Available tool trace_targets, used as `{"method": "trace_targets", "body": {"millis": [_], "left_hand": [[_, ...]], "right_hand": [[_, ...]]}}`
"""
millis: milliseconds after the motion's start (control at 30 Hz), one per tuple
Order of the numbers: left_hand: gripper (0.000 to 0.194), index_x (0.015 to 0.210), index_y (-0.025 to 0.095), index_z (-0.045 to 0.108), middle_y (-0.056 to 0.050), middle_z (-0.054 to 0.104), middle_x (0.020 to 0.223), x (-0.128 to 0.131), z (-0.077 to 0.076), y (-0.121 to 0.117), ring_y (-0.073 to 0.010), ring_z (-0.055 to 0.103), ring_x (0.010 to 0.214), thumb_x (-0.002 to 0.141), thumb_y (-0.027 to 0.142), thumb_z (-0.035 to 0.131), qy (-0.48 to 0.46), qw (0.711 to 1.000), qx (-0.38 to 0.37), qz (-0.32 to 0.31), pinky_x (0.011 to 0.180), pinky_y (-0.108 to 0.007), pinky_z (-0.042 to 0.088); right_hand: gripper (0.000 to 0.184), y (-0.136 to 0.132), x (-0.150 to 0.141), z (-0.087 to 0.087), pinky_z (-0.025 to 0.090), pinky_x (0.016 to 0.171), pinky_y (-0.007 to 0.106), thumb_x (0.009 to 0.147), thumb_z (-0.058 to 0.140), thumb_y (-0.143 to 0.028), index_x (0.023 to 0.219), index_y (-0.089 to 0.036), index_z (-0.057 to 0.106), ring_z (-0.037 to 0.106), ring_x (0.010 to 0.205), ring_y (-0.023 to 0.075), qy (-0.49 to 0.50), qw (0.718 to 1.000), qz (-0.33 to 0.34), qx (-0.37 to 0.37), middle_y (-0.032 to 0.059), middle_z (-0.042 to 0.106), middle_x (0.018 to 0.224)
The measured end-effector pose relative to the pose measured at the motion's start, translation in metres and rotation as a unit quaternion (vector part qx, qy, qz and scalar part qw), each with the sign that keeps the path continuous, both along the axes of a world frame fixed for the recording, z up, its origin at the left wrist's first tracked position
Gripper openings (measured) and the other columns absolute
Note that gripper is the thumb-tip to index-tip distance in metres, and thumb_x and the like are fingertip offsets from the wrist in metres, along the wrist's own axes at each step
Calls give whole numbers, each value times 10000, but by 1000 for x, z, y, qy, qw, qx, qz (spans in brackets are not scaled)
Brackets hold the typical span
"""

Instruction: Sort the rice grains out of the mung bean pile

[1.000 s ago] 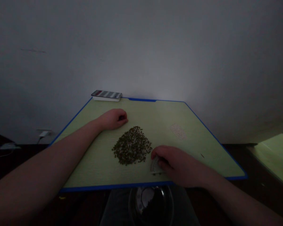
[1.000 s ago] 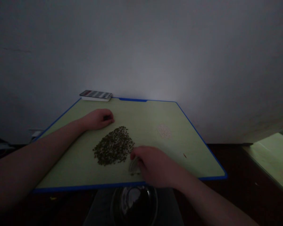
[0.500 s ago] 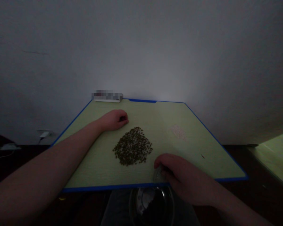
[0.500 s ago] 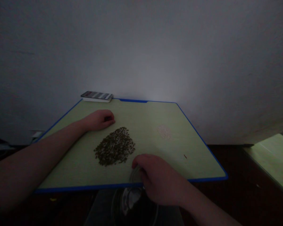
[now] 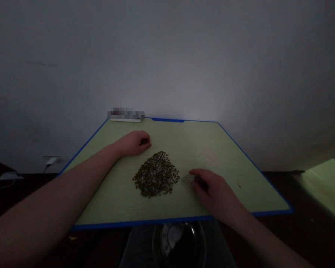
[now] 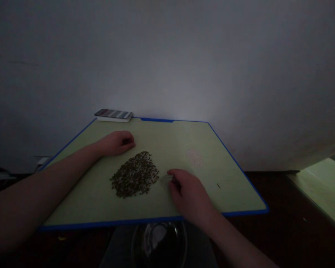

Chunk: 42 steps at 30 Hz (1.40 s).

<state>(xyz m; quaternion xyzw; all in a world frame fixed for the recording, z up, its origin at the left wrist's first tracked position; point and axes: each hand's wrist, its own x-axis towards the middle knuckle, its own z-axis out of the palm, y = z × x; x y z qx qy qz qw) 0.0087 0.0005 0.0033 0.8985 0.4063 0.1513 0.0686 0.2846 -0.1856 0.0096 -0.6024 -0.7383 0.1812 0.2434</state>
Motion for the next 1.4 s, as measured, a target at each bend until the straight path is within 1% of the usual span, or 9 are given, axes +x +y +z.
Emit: {"method": "trace_targets", "body": {"millis": [100,300,433,600,867,1033,1233,1333,1400], "left_hand": [[267,768,164,600,-31,592,703,0,-1,1,-128,490,618,811,399,479,-3,1000,0,1,592,-265,354],[266,780,163,609,-28,591,701,0,0,0,-125,486,612,804,399,488,-3,1000,1,1,585,-260,350],[260,789,167,609,-28,590,704,-1,1,0,-125,487,616,806,398,492,1,1000,-2,3,583,-260,348],[254,773,167,598,-29,589,703,-1,0,0,-125,485,617,808,393,488,-3,1000,0,-1,588,-264,351],[251,773,168,600,-22,582,689,-1,-1,1,-116,474,602,803,392,492,-6,1000,-5,1,576,-259,342],[251,775,165,601,-28,586,702,0,0,0,-121,479,615,801,391,495,-1,1000,-2,4,579,-260,344],[244,772,165,599,-26,587,696,1,1,0,-121,480,611,800,383,493,0,1000,-3,5,582,-260,349],[243,775,168,599,-25,590,707,0,0,0,-122,485,619,799,386,495,-1,1000,-1,4,586,-259,353],[241,775,169,601,-26,594,708,0,0,0,-122,487,620,800,385,497,-2,1000,-2,3,590,-259,355]], "right_hand": [[309,4,-2,0,485,770,371,837,474,-199,1110,-156,612,632,857,220,-13,1000,-17,8,105,687,955],[290,7,3,-3,475,730,338,844,475,-209,1097,-164,609,621,768,190,19,999,-22,15,63,677,843],[294,14,0,-2,464,735,332,845,473,-184,1111,-156,595,612,802,190,8,1000,-9,19,72,672,870],[290,18,-4,2,451,697,314,835,470,-146,1096,-157,597,600,789,182,3,1000,22,-7,72,659,867],[243,4,4,4,447,676,305,844,470,-159,1043,-185,606,597,759,172,12,999,43,-22,55,653,859],[240,-2,8,6,456,682,325,848,471,-171,1052,-183,598,602,762,180,14,999,29,-29,62,659,880],[238,-10,12,3,476,713,345,860,473,-204,1067,-195,590,611,783,191,50,998,17,-44,58,663,888],[236,-16,11,2,486,704,345,862,473,-211,1066,-198,590,618,787,195,60,997,24,-53,63,668,893],[240,-18,9,2,489,707,346,855,473,-201,1062,-199,596,625,811,202,49,997,23,-50,74,673,924]]}}
